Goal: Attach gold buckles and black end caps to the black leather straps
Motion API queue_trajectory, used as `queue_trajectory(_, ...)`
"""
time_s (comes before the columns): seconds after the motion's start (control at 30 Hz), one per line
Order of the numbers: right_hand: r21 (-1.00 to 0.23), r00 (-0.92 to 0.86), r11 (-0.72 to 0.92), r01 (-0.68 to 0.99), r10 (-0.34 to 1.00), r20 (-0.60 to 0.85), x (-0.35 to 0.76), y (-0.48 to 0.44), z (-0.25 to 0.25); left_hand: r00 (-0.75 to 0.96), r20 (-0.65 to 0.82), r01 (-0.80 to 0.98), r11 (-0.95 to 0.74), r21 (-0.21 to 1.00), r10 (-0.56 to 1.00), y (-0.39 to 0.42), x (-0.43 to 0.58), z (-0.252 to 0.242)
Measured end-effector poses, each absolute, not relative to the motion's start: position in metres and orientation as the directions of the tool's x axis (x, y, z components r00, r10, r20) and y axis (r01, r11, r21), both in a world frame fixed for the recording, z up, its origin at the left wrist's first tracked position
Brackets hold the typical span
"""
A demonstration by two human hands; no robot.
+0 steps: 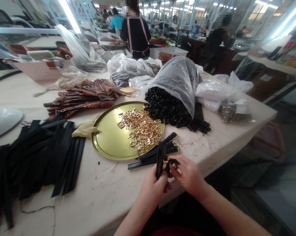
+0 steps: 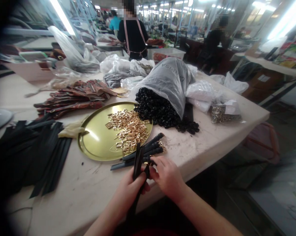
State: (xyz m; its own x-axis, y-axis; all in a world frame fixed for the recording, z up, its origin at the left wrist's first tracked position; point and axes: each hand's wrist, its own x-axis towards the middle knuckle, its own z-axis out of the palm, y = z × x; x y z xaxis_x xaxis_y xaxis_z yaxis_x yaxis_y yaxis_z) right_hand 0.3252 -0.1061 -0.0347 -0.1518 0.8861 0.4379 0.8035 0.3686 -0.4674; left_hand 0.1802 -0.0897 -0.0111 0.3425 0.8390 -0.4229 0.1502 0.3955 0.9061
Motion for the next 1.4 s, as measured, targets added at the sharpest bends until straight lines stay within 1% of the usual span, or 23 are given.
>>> queue_trajectory(0.13,-0.455,-0.147,0.382,0.804,0.870,0.472,0.323,-0.113,-0.034,0.357,-0.387,0.132,0.364,0.922,0.850,-0.097,0.183,-0.005)
queue_trajectory(0.27,-0.497,-0.066,0.318,0.807,0.886,0.459,0.322,-0.118,-0.029,0.344,-0.353,0.107,0.337,0.935,0.870,-0.107,0.183,-0.005)
queue_trajectory(0.3,-0.524,-0.040,0.295,0.799,0.895,0.443,0.322,-0.120,-0.027,0.337,-0.346,0.106,0.329,0.938,0.876,-0.108,0.183,-0.005)
queue_trajectory(0.37,-0.613,0.006,0.248,0.750,0.924,0.382,0.321,-0.122,-0.021,0.319,-0.334,0.101,0.318,0.943,0.887,-0.111,0.182,-0.004)
queue_trajectory(0.47,-0.777,-0.013,0.196,0.598,0.972,0.235,0.318,-0.128,-0.013,0.337,-0.352,0.075,0.348,0.934,0.873,-0.112,0.181,-0.003)
queue_trajectory(0.53,-0.827,-0.048,0.178,0.533,0.982,0.180,0.317,-0.131,-0.012,0.356,-0.379,0.065,0.382,0.922,0.854,-0.111,0.182,-0.004)
queue_trajectory(0.6,-0.836,-0.057,0.185,0.517,0.982,0.182,0.321,-0.130,-0.014,0.330,-0.402,0.058,0.407,0.912,0.854,-0.108,0.184,-0.007)
queue_trajectory(0.67,-0.830,-0.058,0.193,0.523,0.980,0.191,0.337,-0.122,-0.019,0.286,-0.424,0.055,0.427,0.902,0.859,-0.103,0.187,-0.011)
queue_trajectory(0.73,-0.784,0.003,0.169,0.598,0.977,0.213,0.364,-0.105,-0.025,0.263,-0.452,0.062,0.452,0.890,0.852,-0.098,0.190,-0.013)
queue_trajectory(0.77,-0.724,0.083,0.123,0.679,0.967,0.243,0.380,-0.094,-0.028,0.257,-0.465,0.067,0.464,0.883,0.847,-0.095,0.192,-0.014)
queue_trajectory(0.8,-0.611,0.164,0.058,0.790,0.939,0.302,0.398,-0.081,-0.031,0.254,-0.477,0.069,0.475,0.877,0.842,-0.092,0.193,-0.014)
queue_trajectory(0.83,-0.482,0.181,-0.007,0.876,0.931,0.316,0.415,-0.067,-0.034,0.252,-0.487,0.068,0.487,0.871,0.836,-0.089,0.195,-0.014)
queue_trajectory(0.87,-0.446,0.197,-0.040,0.894,0.930,0.310,0.430,-0.053,-0.037,0.254,-0.496,0.063,0.498,0.865,0.830,-0.086,0.197,-0.014)
queue_trajectory(0.93,-0.405,0.196,-0.067,0.912,0.938,0.286,0.453,-0.028,-0.042,0.264,-0.510,0.050,0.517,0.855,0.819,-0.081,0.200,-0.015)
queue_trajectory(1.03,-0.401,0.183,-0.072,0.913,0.952,0.247,0.466,-0.005,-0.045,0.278,-0.531,0.039,0.544,0.838,0.800,-0.075,0.204,-0.016)
queue_trajectory(1.13,-0.421,0.151,-0.044,0.906,0.963,0.223,0.454,-0.005,-0.038,0.273,-0.551,0.040,0.563,0.826,0.789,-0.071,0.205,-0.017)
queue_trajectory(1.17,-0.448,0.129,-0.022,0.894,0.969,0.209,0.446,-0.010,-0.034,0.270,-0.553,0.036,0.566,0.824,0.788,-0.071,0.206,-0.016)
queue_trajectory(1.23,-0.578,0.067,0.029,0.815,0.987,0.144,0.423,-0.025,-0.026,0.265,-0.547,0.028,0.561,0.828,0.794,-0.070,0.207,-0.014)
queue_trajectory(1.27,-0.749,0.012,0.031,0.662,0.999,0.052,0.411,-0.034,-0.022,0.262,-0.538,0.027,0.551,0.834,0.801,-0.070,0.207,-0.012)
queue_trajectory(1.3,-0.892,-0.049,-0.016,0.452,0.998,-0.043,0.398,-0.043,-0.019,0.256,-0.526,0.029,0.537,0.843,0.811,-0.070,0.207,-0.010)
queue_trajectory(1.33,-0.964,-0.070,-0.079,0.255,0.992,-0.100,0.387,-0.051,-0.017,0.245,-0.512,0.036,0.520,0.853,0.823,-0.070,0.207,-0.008)
queue_trajectory(1.37,-0.986,-0.097,-0.145,0.078,0.984,-0.152,0.377,-0.058,-0.015,0.231,-0.499,0.045,0.503,0.863,0.835,-0.072,0.206,-0.006)
queue_trajectory(1.4,-0.980,-0.107,-0.196,-0.047,0.976,-0.190,0.368,-0.064,-0.014,0.218,-0.486,0.056,0.486,0.872,0.846,-0.073,0.204,-0.004)
